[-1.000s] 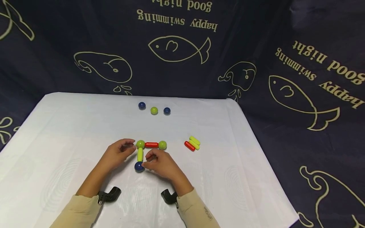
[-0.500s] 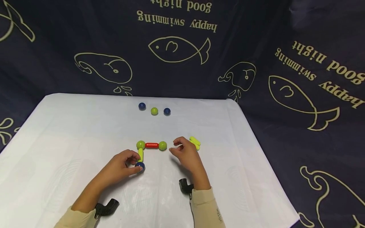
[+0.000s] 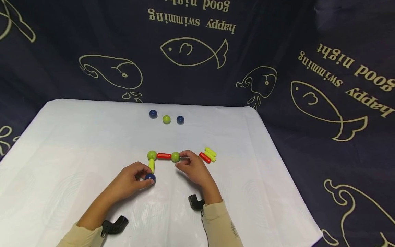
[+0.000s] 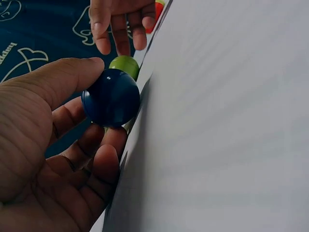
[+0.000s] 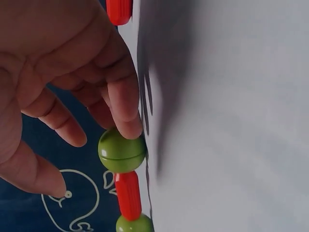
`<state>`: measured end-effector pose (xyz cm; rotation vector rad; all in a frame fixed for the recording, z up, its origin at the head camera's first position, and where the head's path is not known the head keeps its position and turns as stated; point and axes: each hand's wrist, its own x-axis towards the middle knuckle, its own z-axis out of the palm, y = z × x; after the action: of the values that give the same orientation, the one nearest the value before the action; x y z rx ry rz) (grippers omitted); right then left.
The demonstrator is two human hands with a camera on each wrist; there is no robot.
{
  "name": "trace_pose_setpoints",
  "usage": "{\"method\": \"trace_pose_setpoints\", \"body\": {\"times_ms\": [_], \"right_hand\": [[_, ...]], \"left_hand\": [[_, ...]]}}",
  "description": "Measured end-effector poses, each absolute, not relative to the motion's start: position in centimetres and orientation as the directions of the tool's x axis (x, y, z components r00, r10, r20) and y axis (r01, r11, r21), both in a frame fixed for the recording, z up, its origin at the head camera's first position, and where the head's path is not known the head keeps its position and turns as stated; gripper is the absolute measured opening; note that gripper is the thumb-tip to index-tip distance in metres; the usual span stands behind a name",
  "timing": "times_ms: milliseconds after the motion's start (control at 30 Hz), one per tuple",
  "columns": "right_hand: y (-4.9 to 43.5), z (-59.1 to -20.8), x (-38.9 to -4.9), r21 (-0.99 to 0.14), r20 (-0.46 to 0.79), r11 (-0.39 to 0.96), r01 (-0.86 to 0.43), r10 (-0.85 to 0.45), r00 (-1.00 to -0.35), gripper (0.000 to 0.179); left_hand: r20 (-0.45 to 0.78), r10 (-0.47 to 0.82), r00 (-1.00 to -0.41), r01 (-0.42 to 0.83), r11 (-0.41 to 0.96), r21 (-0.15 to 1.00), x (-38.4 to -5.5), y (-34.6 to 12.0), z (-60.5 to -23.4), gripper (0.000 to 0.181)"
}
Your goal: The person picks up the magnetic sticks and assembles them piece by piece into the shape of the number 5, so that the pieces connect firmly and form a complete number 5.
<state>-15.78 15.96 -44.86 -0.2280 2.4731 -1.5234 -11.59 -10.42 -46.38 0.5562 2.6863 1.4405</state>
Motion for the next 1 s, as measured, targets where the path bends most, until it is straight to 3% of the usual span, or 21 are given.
{"method": "trace_pose_setpoints", "body": {"times_ms": [733,1000], "right_hand": [[15.43,-44.8,-15.7,-0.945,-0.125,0.327,0.022,-0.298,-0.946,0.039],[15.24,-45.42,-16.0,-0.924,-0.114,0.382,-0.011,-0.303,-0.946,0.046]], "left_hand": [[0.125,0.333,-0.935,0.28,0.471,0.837,-11.67,-10.65,-46.48,0.023],[0.132,0.325,-0.936,0.285,0.483,0.828,-11.73,-10.74,-46.46,0.049]]}}
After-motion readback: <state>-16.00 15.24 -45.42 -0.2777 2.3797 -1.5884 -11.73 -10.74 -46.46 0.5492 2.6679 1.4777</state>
